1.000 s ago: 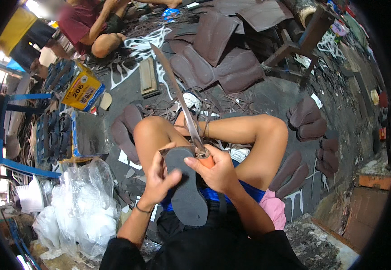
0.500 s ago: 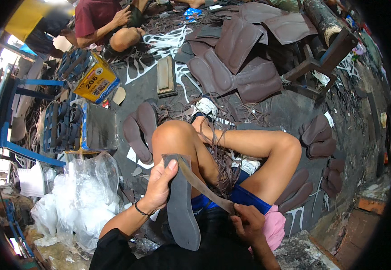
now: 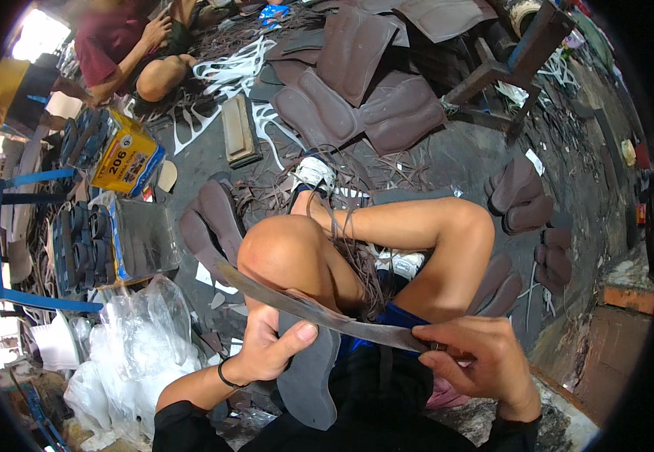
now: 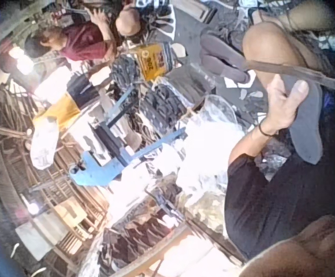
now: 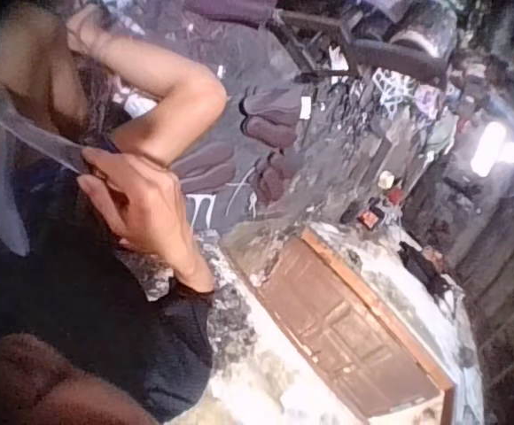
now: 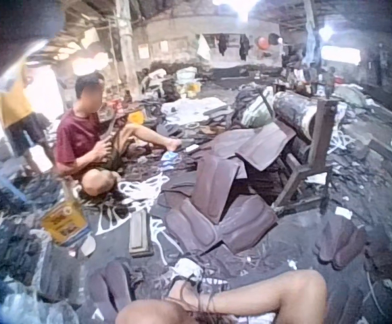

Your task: The person trims the edges of a dark gray shoe insole using a curved knife while sitting on the floor. They repeatedly shave thin strips from the perimeter, rotate the insole, and stack trimmed pieces nearby.

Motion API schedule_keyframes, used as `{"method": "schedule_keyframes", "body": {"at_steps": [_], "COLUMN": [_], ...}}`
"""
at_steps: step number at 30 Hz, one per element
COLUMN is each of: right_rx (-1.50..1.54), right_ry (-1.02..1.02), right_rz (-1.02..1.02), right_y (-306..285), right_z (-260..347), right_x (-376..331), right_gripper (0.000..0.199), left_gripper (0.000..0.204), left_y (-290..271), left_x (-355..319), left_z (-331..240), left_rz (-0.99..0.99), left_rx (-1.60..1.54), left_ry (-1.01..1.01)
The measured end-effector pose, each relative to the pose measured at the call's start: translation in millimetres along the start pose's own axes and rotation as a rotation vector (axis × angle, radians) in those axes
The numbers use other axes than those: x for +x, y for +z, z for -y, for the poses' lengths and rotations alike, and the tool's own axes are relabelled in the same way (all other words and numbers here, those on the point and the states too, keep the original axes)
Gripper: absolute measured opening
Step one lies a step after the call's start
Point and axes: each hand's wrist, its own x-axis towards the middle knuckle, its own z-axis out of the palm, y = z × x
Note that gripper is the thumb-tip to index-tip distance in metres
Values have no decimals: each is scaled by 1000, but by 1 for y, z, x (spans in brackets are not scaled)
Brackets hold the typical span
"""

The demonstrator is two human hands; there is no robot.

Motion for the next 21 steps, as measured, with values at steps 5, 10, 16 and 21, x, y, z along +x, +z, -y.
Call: {"method": "schedule_keyframes", "body": {"at_steps": [5, 10, 16, 21], "right_rx": [-10, -27, 404, 805], "right_ry": [-42, -107, -60, -87], "right_rz": [168, 368, 515, 296], "right_y": [-18, -21, -12, 20], "right_z": [11, 6, -2, -37], "right_x": [25, 48, 46, 24], "right_gripper": [24, 36, 63, 55], "left_gripper": [31, 33, 40, 38], "left_y": [8, 19, 33, 34], "left_x": [1, -2, 17, 45], "left_z": [-4, -10, -38, -112], "left_rz": [86, 95, 329, 128], "left_rx": [70, 73, 348, 1157], "left_ry": [-45, -129, -32, 299]}}
